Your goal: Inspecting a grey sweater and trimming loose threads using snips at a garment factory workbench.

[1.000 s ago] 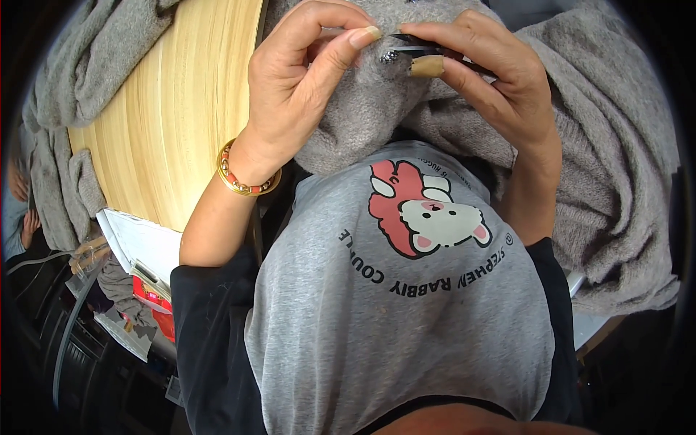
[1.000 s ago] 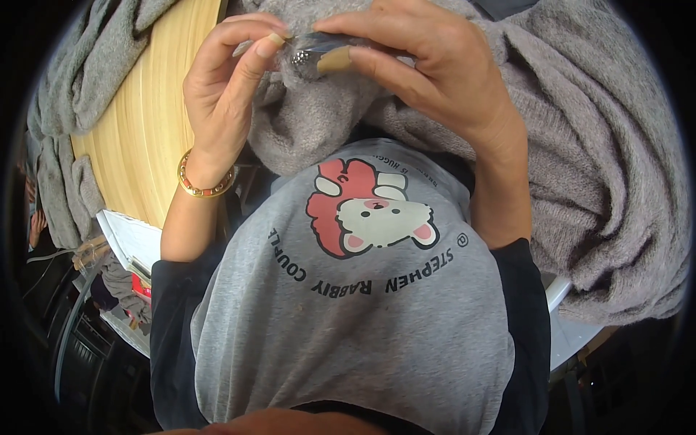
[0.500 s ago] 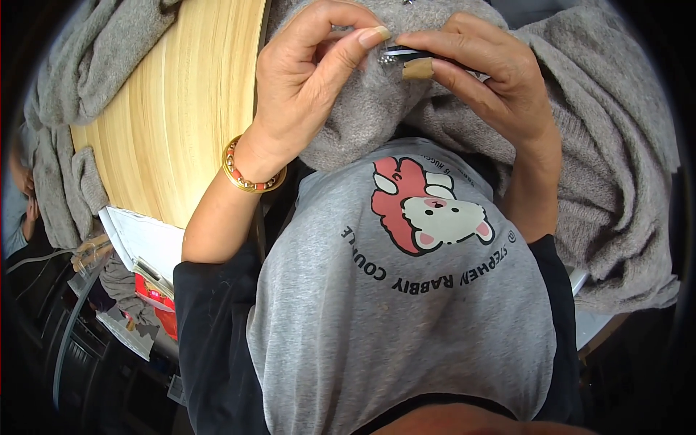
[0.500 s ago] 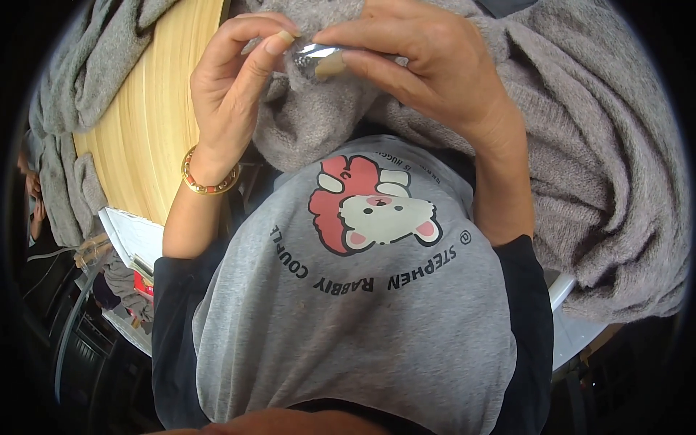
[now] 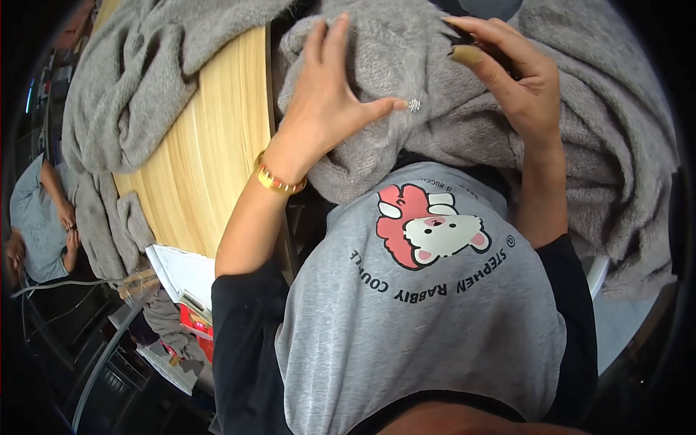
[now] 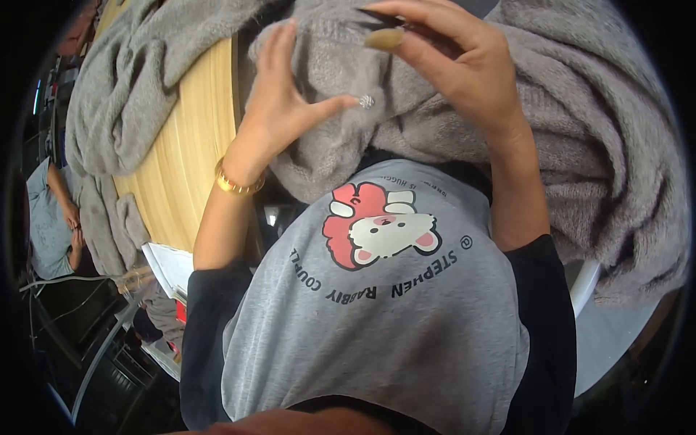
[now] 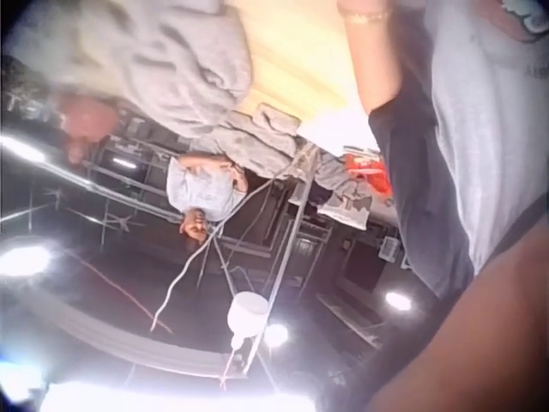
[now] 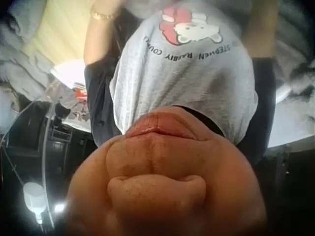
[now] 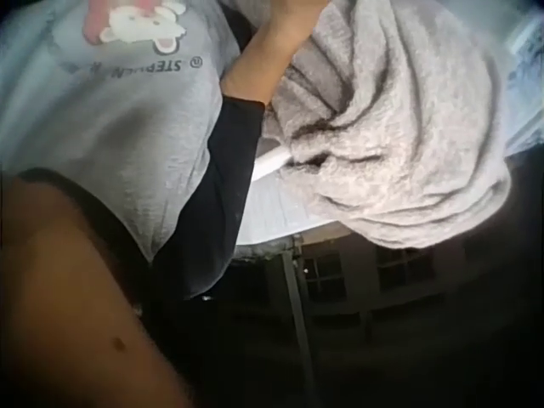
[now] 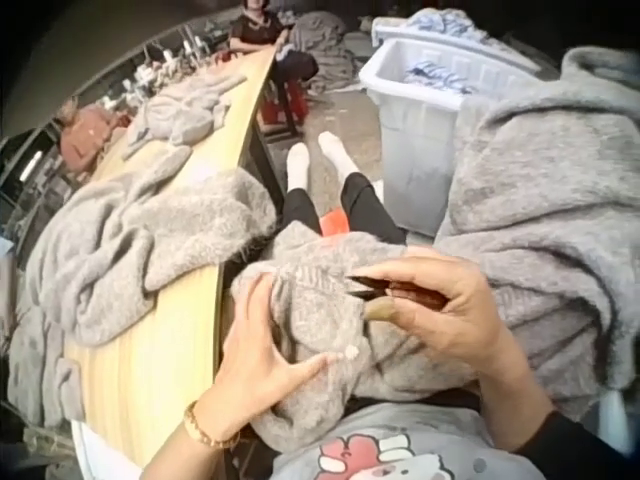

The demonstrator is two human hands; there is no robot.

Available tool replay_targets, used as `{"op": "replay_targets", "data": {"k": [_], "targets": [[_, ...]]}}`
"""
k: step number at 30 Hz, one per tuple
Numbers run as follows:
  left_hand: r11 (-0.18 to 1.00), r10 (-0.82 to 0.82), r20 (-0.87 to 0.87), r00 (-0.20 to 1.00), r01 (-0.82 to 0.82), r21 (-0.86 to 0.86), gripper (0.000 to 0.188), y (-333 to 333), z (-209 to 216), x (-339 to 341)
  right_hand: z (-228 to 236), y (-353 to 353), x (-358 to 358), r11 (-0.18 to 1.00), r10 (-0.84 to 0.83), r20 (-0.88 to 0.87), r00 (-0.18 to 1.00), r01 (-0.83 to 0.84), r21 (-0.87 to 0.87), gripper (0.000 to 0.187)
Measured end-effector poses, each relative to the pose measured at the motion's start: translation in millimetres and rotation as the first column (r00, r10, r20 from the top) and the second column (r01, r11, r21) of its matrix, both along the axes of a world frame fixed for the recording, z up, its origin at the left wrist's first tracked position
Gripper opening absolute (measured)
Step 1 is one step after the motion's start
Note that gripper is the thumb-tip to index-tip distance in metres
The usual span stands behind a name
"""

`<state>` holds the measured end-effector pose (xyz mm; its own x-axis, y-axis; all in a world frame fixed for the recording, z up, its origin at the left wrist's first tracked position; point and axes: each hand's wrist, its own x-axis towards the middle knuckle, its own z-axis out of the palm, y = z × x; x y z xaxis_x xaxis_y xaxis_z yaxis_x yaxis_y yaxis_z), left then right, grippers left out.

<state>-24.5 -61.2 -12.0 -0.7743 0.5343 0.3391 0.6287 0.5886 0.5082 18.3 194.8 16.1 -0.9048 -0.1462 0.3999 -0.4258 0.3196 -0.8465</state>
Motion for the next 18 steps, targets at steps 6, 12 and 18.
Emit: {"op": "replay_targets", "data": {"k": [6, 12, 18], "targets": [[0.900, 0.126, 0.384, 0.915, 0.057, -0.432, 0.113, 18.1, -9.5, -24.5, -3.9, 13.1, 24.0, 0.972, -0.126, 0.072, 0.989, 0.138, -0.189, 0.031], [0.984, -0.178, 0.747, 0.641, 0.107, 0.142, 0.051, 12.4, -11.6, -45.1, -12.7, 30.5, 42.1, 0.939, -0.201, 0.170, 0.965, 0.239, -0.246, 0.032], [0.984, -0.011, 0.016, 1.000, 0.014, -0.175, 0.038, -48.6, 174.8, -65.9, -9.0, 53.4, 53.7, 0.903, -0.309, 0.160, 0.937, 0.342, -0.259, 0.034]]}}
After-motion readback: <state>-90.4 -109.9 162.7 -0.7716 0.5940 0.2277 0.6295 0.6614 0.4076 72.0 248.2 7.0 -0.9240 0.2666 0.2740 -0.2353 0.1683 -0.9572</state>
